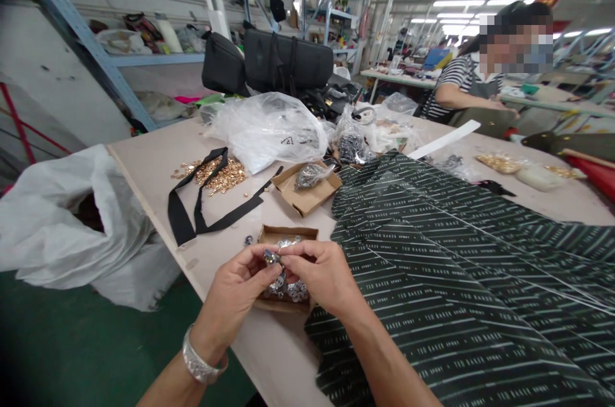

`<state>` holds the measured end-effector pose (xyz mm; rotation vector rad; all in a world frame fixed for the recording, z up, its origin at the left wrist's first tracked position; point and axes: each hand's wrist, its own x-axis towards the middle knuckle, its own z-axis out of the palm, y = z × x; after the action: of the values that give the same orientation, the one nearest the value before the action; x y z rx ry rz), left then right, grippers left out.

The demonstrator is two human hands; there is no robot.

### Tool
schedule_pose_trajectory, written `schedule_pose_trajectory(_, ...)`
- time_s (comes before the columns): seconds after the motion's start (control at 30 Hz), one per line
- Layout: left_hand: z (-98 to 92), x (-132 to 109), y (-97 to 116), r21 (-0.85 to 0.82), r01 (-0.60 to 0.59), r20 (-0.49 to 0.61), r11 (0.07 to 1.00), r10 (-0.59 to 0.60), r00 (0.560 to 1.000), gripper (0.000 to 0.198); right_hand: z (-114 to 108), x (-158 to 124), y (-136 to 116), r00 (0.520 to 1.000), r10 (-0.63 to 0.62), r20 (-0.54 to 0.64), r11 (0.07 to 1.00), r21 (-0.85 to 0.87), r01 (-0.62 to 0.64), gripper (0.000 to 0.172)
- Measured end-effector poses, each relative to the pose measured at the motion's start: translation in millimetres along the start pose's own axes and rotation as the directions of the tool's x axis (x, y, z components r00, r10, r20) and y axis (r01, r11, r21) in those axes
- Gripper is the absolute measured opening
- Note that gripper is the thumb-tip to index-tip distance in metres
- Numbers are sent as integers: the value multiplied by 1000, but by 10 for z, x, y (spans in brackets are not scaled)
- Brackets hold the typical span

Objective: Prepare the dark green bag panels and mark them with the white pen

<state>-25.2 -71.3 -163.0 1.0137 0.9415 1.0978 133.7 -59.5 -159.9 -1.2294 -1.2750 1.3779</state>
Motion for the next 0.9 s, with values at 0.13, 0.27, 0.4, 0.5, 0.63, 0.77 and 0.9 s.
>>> schedule_pose_trajectory(0.13,-17,25,12,-53,8,-13,999,-9,1000,24,-47,29,14,1000,22,-19,1000,-7,-22,23)
schedule_pose_trajectory(0.27,-44,41,19,-101,56,-46,993,-60,997,30,-108,28,6,994,-106,-14,965,-243,100,19)
schedule_pose_trajectory(0.4,-51,21,33,-89,80,-5,993,-81,997,32,-63,-31,-57,942,-335,-19,904,-287,316,15)
schedule_pose_trajectory(0.5,-41,5,41,-23,53,59,998,-51,997,33,15,-77,-108,917,-396,55,861,-324,392,21)
schedule_pose_trajectory(0.63,-63,4,5,-11,76,77,997,-74,994,32,42,-75,-97,927,-376,-6,896,-259,362,16)
schedule_pose_trajectory(0.77,-126,1,-42,-59,105,55,993,-102,993,32,-54,-13,-12,978,-192,-85,959,-229,169,18)
schedule_pose_trajectory(0.9,-162,4,-20,-160,110,85,981,-98,992,30,-116,27,48,974,-203,-101,937,-309,163,23)
